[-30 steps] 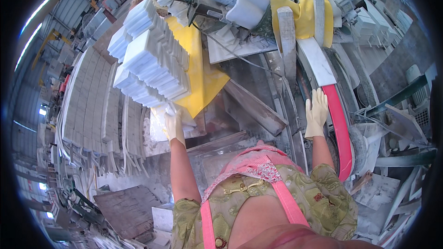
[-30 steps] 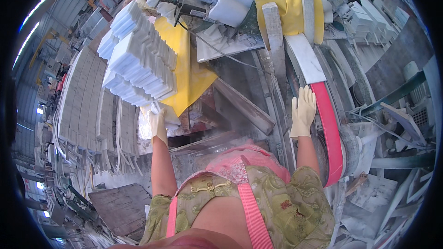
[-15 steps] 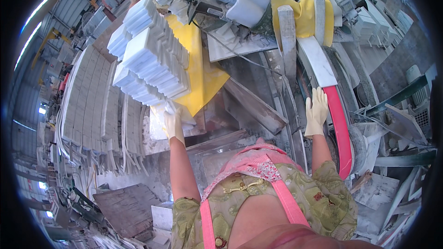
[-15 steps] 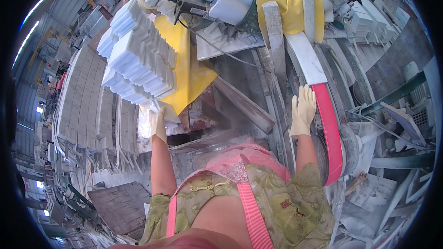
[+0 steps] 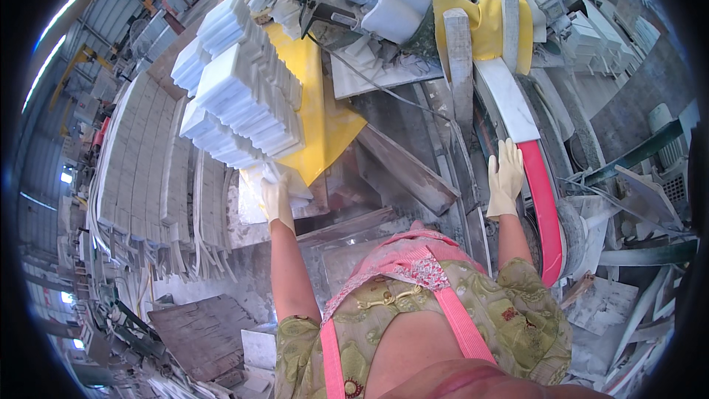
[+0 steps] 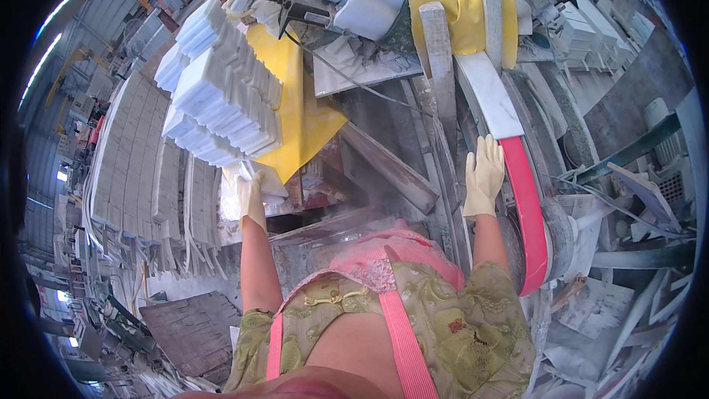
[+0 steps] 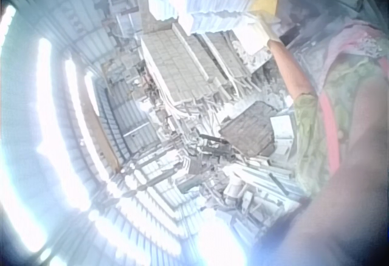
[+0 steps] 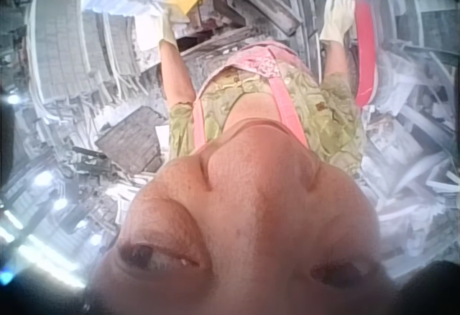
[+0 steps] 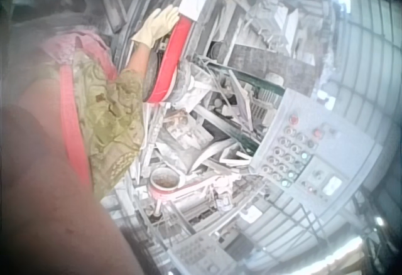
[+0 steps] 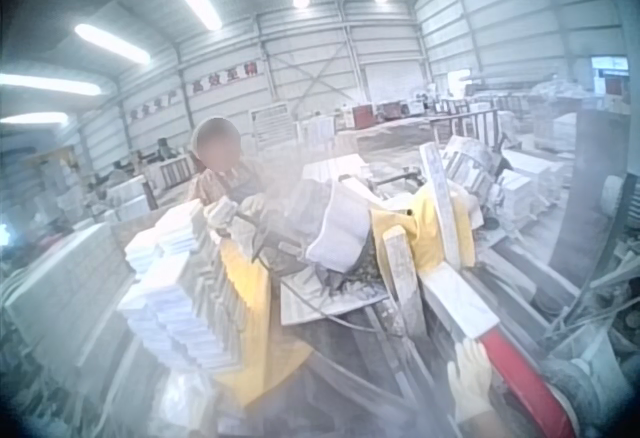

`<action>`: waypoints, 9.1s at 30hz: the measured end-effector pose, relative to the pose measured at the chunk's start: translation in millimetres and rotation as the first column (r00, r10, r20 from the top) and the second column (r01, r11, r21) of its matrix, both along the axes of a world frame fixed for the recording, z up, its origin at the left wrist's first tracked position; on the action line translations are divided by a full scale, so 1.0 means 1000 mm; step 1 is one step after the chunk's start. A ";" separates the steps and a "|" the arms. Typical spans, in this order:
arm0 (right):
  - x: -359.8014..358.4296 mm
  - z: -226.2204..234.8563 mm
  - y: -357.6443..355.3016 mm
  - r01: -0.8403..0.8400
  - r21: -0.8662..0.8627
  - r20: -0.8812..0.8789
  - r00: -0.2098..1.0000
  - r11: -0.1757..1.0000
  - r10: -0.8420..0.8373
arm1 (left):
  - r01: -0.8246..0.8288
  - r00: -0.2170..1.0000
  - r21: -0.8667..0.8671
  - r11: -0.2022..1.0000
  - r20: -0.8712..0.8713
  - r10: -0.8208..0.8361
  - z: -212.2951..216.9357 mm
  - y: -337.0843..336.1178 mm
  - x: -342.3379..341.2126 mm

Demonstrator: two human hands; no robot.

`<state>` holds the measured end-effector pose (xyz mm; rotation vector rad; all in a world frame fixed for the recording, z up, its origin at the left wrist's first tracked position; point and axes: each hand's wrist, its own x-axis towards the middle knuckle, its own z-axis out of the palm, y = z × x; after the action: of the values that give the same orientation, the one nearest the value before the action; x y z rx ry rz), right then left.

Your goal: The person repeatedly picks up white foam blocks from a pile and places them onto a growing stack on a yellow surface. The person also handles larger flat boards, moving them aside to access the foam blocks. The task continues with the person stacking more foam blocks one by one.

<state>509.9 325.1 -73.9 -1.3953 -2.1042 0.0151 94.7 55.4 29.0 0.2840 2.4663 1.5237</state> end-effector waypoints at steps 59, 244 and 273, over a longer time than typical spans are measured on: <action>0.021 -0.010 0.045 0.153 -0.067 0.320 0.939 0.986 -0.124 | 0.032 0.999 0.044 0.999 0.033 -0.033 -0.030 -0.007 -0.022; 0.088 0.055 0.073 -0.188 -0.251 0.453 0.844 0.950 0.287 | 0.039 0.997 -0.273 0.961 -0.048 -0.054 0.009 -0.023 -0.032; -0.024 0.043 0.228 -0.171 -0.136 0.569 0.793 0.976 0.218 | -0.001 0.996 -0.152 0.988 -0.088 -0.013 -0.058 -0.044 -0.091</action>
<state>486.0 552.6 -30.7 -1.3302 -2.7777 -0.2889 3.7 11.4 -29.1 0.3382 2.6309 1.3381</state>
